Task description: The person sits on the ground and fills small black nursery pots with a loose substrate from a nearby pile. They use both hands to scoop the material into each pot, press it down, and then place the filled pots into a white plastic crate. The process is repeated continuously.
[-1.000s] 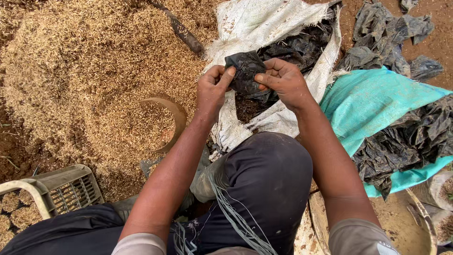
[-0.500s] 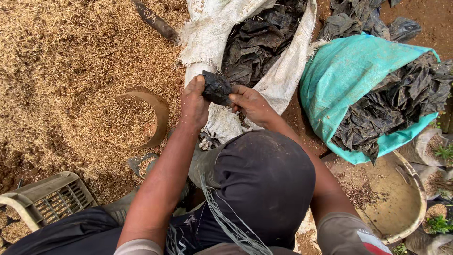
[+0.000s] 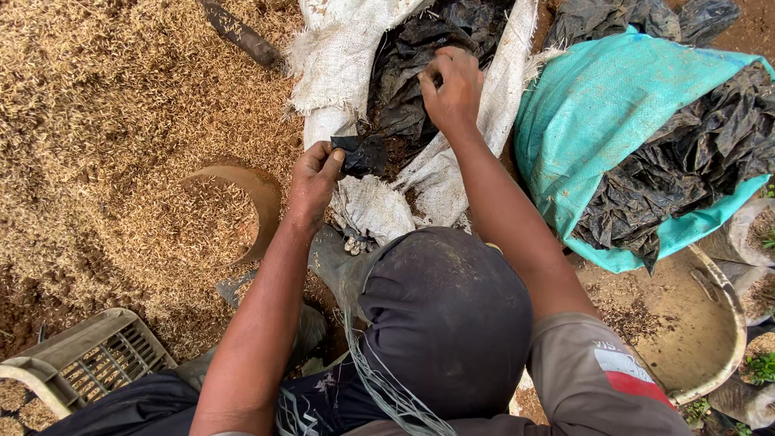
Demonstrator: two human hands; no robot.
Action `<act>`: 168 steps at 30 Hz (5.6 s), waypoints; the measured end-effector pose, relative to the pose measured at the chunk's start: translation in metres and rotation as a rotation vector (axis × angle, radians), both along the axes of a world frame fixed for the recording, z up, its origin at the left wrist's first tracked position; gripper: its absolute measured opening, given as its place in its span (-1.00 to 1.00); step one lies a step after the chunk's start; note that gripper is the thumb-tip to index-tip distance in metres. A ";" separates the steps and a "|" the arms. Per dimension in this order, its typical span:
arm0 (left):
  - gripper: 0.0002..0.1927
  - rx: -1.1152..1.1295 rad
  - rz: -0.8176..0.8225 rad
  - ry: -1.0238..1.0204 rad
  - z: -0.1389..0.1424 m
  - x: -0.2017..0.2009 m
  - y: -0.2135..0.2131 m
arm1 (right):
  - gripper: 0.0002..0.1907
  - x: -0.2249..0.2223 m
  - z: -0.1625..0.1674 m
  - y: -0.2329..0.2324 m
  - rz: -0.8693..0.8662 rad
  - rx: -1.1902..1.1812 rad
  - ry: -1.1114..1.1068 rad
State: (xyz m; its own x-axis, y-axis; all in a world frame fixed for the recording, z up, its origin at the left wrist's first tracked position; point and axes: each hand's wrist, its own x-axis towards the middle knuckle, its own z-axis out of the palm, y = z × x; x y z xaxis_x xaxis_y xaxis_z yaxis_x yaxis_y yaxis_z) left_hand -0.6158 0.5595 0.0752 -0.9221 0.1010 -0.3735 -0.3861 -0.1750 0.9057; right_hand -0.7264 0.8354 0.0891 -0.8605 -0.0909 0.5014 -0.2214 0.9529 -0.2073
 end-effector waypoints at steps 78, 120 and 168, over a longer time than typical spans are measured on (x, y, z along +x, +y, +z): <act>-0.56 -0.546 -0.447 0.392 0.167 -0.094 0.301 | -0.82 0.395 0.219 0.371 -0.850 -0.298 0.207; -0.42 -0.255 -0.317 -0.231 0.001 -0.069 0.044 | -0.61 0.035 0.014 0.032 -0.025 -1.698 -0.641; -0.65 0.006 -0.570 0.246 0.058 -0.018 0.109 | -0.71 0.162 0.098 0.022 -0.035 -0.904 0.034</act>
